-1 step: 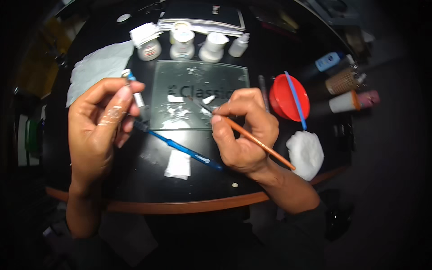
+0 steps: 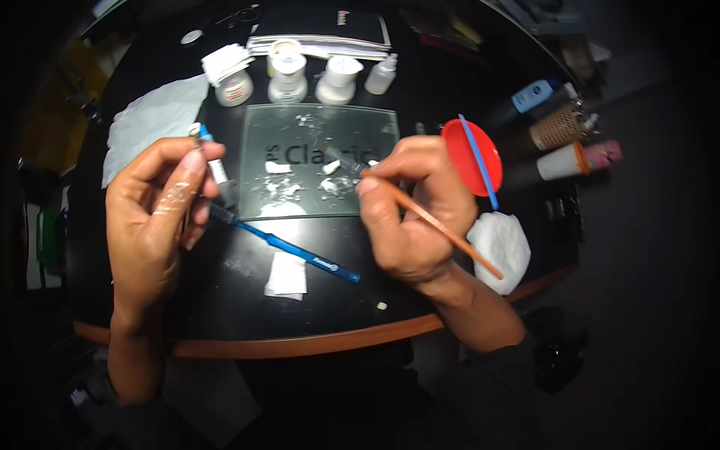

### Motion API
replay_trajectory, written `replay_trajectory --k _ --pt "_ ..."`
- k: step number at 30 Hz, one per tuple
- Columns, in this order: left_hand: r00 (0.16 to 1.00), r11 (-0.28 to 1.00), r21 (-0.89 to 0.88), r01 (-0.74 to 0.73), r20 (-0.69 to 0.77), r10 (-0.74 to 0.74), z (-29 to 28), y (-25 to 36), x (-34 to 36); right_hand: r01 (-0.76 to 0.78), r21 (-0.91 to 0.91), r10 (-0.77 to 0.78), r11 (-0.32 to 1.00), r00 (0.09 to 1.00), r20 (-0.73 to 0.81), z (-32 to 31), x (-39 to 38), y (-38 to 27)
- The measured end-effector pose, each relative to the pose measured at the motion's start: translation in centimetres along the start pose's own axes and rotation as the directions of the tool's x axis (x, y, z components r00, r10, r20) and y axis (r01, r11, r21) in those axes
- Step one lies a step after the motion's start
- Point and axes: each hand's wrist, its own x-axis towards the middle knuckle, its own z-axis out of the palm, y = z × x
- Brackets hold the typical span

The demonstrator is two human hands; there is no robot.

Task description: The person applies a white substance to a small nail-shaped object using a fine brush. They repeatedly dip the brush into a red container and apply the substance to the object, occasionally wiping the brush on a tissue.

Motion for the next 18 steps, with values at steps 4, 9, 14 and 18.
replay_trajectory --k 4,9,14,18 --pt "1.0 0.996 -0.092 0.021 0.013 -0.02 0.5 -0.5 0.4 -0.192 -0.348 0.082 0.918 0.948 -0.306 -7.5 2.2 -1.4" --pt "0.999 0.998 -0.056 -0.024 0.038 0.027 0.9 0.4 0.1 -0.337 -0.673 0.295 0.658 0.938 -0.182 -12.1 1.7 0.4" --pt "0.999 0.998 -0.061 -0.022 0.044 0.025 0.4 0.0 0.4 -0.369 -0.614 0.259 0.698 0.929 -0.265 -11.5 0.8 -0.3" --pt "0.998 0.997 -0.071 -0.039 0.053 0.043 0.6 0.0 0.3 -0.356 -0.475 0.196 0.805 0.915 -0.354 -13.9 -1.6 -2.6"
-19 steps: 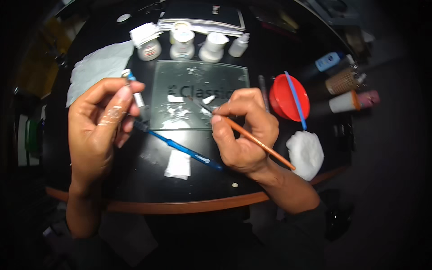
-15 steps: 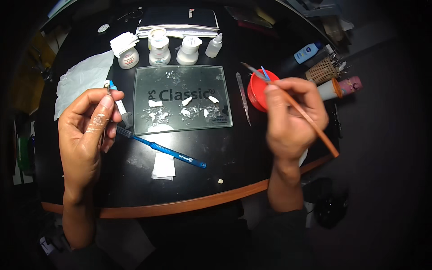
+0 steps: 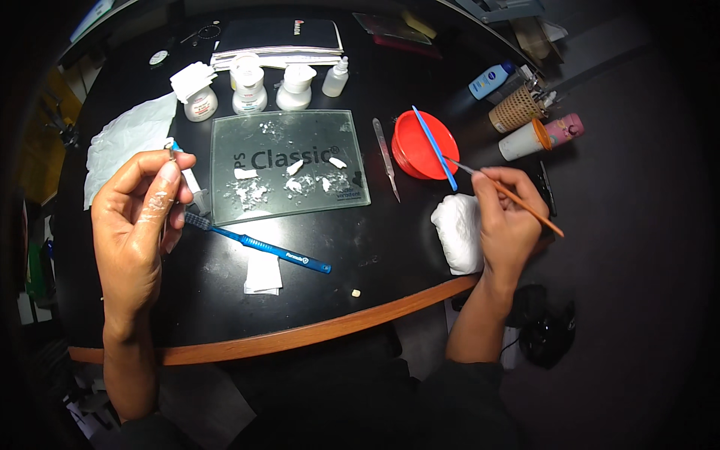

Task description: The person applies a white substance to a small nail-shaped object using a fine brush. They repeatedly dip the brush into a red container and apply the substance to the object, occasionally wiping the brush on a tissue.

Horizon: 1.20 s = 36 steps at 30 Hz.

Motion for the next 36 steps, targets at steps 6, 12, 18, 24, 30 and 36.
replay_trajectory --k 6,12,18,24,30,36 --pt "1.0 0.998 0.056 -0.015 0.0 0.015 0.1 -0.4 -0.5 -0.084 -0.09 0.081 0.992 0.996 -0.033 -3.9 -4.2 1.8" --pt "1.0 0.995 0.094 -0.023 0.008 0.022 0.8 -0.4 -0.4 -0.063 -0.024 0.06 0.998 0.992 -0.11 -3.3 -5.4 0.2" --pt "0.998 0.996 0.06 -0.065 0.01 0.064 -0.3 -1.0 0.0 0.135 0.348 -0.271 0.928 0.885 0.379 6.5 -5.6 -5.1" --pt "0.996 0.994 0.069 -0.085 0.005 0.085 -0.4 -0.5 0.0 0.475 0.431 -0.631 0.767 0.678 0.376 13.8 -4.8 -5.1" --pt "0.996 0.995 0.053 -0.09 0.007 0.09 -0.4 -0.5 0.1 0.549 0.438 -0.698 0.711 0.624 0.351 14.6 -5.3 -4.5" --pt "0.995 0.994 0.046 -0.1 -0.008 0.1 -1.0 0.2 0.3 0.58 0.439 -0.718 0.686 0.638 0.28 13.6 -4.0 -4.4"
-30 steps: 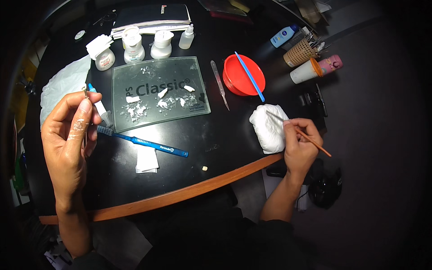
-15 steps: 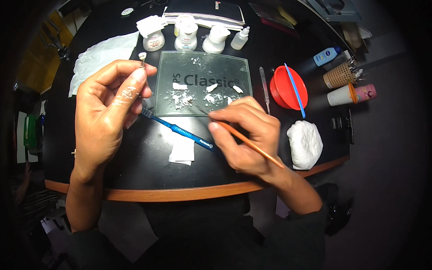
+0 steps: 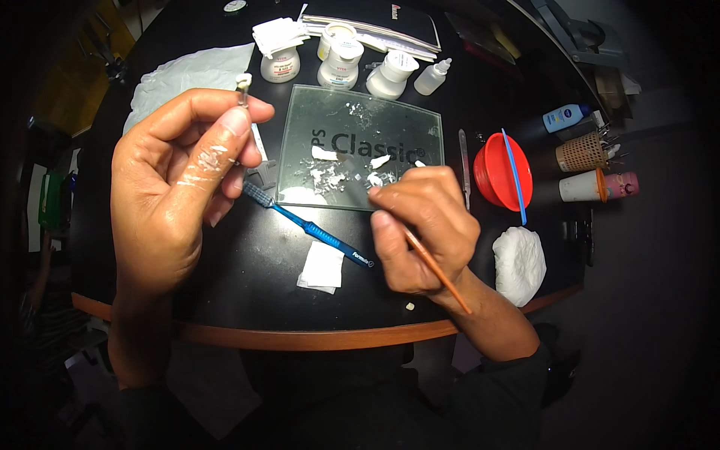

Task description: The person applies a white substance to a small nail-shaped object using a fine brush. They repeatedly dip the brush into a red container and apply the substance to the object, occasionally wiping the brush on a tissue.

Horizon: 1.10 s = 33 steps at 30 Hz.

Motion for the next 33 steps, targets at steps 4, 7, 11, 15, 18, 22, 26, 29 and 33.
replay_trajectory --k 4,7,11,15,18,22,26,29,33 --pt "0.998 0.999 -0.001 -0.035 -0.044 0.035 -0.5 -0.1 0.2 -0.398 0.008 0.391 0.917 0.895 -0.213 -2.1 2.1 1.1" --pt "1.0 0.999 -0.022 -0.024 -0.021 0.023 -0.4 -0.6 0.4 -0.587 -0.082 0.556 0.805 0.796 -0.241 -2.9 3.9 5.9" --pt "0.999 0.999 -0.009 -0.031 -0.024 0.031 -0.6 -0.2 0.6 -0.459 -0.509 0.449 0.728 0.88 -0.152 -1.8 4.6 11.6" --pt "0.998 0.998 -0.002 -0.068 -0.019 0.068 -0.6 -0.2 0.5 -0.605 -0.525 0.59 0.599 0.776 -0.221 -0.3 6.1 12.6" --pt "0.998 0.997 -0.031 -0.066 -0.007 0.066 -0.5 -0.3 0.6 -0.649 -0.523 0.625 0.552 0.737 -0.256 -0.1 6.4 13.2" --pt "0.995 0.995 -0.003 -0.103 0.007 0.103 -0.8 -0.4 0.4 -0.629 -0.489 0.529 0.605 0.776 -0.343 -0.4 6.1 12.9" --pt "0.992 0.993 0.012 -0.121 -0.021 0.121 -0.8 -0.6 0.3 -0.428 -0.108 0.376 0.897 0.869 -0.321 -1.4 4.5 9.6" --pt "0.991 0.991 0.007 -0.135 -0.016 0.135 -1.0 -0.3 0.1 -0.385 -0.141 0.386 0.912 0.922 -0.022 -1.4 3.9 2.1" --pt "0.998 0.998 0.017 -0.06 -0.015 0.06 -1.0 0.0 0.2 -0.259 -0.19 0.29 0.947 0.944 0.158 -0.3 2.9 -0.8"
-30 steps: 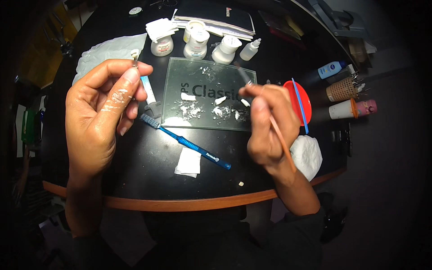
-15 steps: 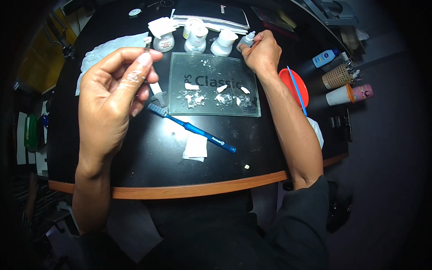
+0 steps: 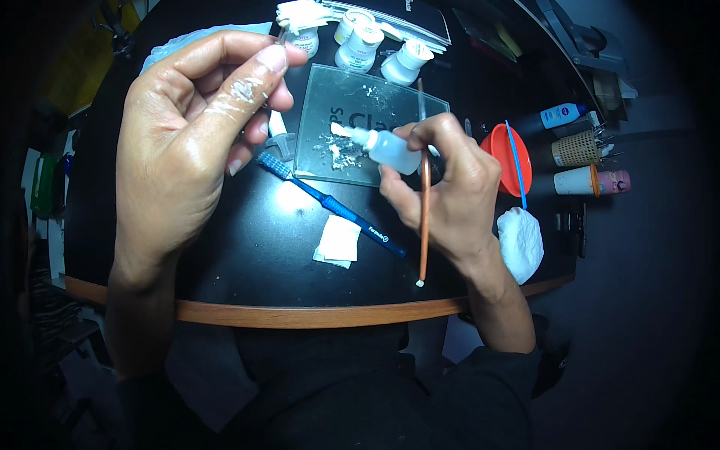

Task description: The person applies a white substance to a small nail-shaped object using a fine brush. They repeatedly dip the brush into a red container and apply the substance to the object, occasionally wiping the brush on a tissue.

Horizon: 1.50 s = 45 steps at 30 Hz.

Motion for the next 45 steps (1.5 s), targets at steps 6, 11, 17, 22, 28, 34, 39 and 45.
replay_trajectory --k 6,11,17,22,28,34,39,45 --pt "0.989 0.997 0.05 -0.05 -0.138 0.057 0.7 -0.4 -0.5 0.087 -0.101 -0.082 0.991 0.995 0.058 -0.3 0.1 -0.6" --pt "0.997 0.997 0.046 -0.066 -0.026 0.068 -0.2 -0.6 0.2 0.141 -0.134 -0.129 0.981 0.988 0.09 -0.2 0.2 -0.6" --pt "0.994 0.988 -0.108 -0.108 -0.033 0.105 0.4 -0.2 -0.1 0.129 -0.151 -0.11 0.98 0.986 0.125 -0.1 0.6 -1.0" --pt "0.992 0.982 -0.145 -0.122 -0.025 0.12 0.2 -0.9 -0.1 -0.075 0.048 0.075 0.996 0.997 -0.002 -0.3 0.3 -1.0" --pt "0.999 1.0 0.006 -0.028 0.027 0.028 -0.4 0.0 0.2 -0.319 0.351 0.396 0.88 0.902 -0.173 -2.1 -1.8 -0.3" --pt "0.998 0.998 0.022 -0.061 -0.021 0.062 0.8 0.2 -0.4 -0.168 -0.044 0.166 0.985 0.985 -0.053 -2.6 -3.7 1.1" --pt "0.997 0.997 0.023 -0.077 -0.019 0.078 0.3 -0.8 0.1 -0.057 -0.129 0.05 0.99 0.997 -0.062 -2.3 -3.5 1.2" --pt "0.996 0.995 0.052 -0.089 0.013 0.089 0.2 -1.0 0.1 -0.058 -0.174 0.056 0.983 0.998 -0.016 -2.4 -3.1 0.9"
